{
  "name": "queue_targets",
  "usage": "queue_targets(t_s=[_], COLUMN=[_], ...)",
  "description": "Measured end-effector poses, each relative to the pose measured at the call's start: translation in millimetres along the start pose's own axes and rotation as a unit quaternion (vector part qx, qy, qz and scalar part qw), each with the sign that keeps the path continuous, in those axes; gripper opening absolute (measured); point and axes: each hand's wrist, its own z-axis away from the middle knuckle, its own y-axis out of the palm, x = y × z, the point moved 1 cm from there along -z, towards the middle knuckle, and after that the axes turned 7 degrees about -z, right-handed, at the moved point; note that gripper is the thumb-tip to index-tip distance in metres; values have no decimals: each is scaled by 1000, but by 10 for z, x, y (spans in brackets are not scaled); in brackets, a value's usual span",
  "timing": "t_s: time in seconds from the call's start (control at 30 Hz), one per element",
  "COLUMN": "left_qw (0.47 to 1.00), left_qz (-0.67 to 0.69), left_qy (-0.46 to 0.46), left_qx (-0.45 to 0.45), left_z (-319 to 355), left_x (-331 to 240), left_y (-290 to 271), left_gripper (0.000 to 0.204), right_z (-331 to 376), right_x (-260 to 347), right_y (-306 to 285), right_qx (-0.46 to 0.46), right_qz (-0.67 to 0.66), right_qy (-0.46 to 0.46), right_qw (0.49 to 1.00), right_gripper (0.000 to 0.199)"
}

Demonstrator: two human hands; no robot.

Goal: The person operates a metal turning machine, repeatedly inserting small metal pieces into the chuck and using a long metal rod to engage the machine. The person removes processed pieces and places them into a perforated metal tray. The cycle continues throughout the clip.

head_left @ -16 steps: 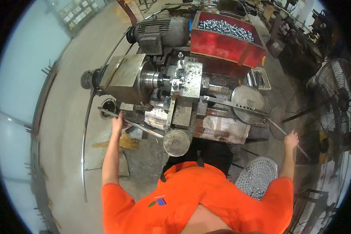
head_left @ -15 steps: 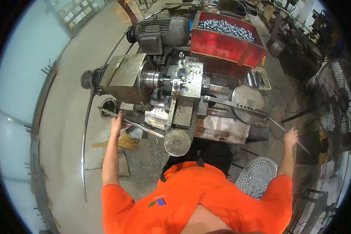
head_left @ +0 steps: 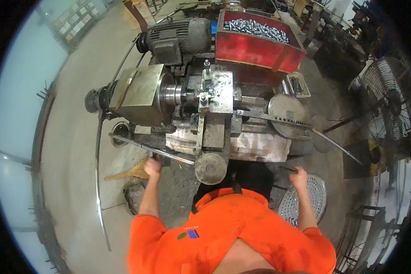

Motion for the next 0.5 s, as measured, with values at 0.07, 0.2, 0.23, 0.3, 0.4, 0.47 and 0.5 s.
queue_targets(t_s=[0.07, 0.2, 0.23, 0.3, 0.4, 0.47, 0.5], left_qw=[983, 978, 977, 973, 986, 987, 985], left_qz=[179, -68, -81, -106, -46, 17, 44], left_qy=[-41, 169, 171, 173, 119, 130, 123], left_qx=[1, 101, 103, 108, 108, 92, 112], left_z=[-410, -226, -196, -143, -49, 58, 73], left_x=[288, 356, 360, 352, 354, 393, 496], left_y=[1045, 153, -54, -310, -255, -403, -451], left_gripper=[49, 51, 52, 52, 52, 56, 57], right_z=[30, -263, -385, -642, -1030, -1231, -1249], right_x=[25, 625, 770, 1136, 1811, 2351, 2726], right_y=[169, -284, -376, -566, -670, -618, -613], right_qx=[-16, 10, 11, 3, -27, -24, 19], right_qz=[-21, -43, -40, -50, -56, -55, -93], right_qy=[-11, -20, -45, -107, -224, -280, -312], right_qw=[1000, 999, 998, 993, 973, 958, 945], right_gripper=[36, 39, 39, 39, 37, 37, 36])
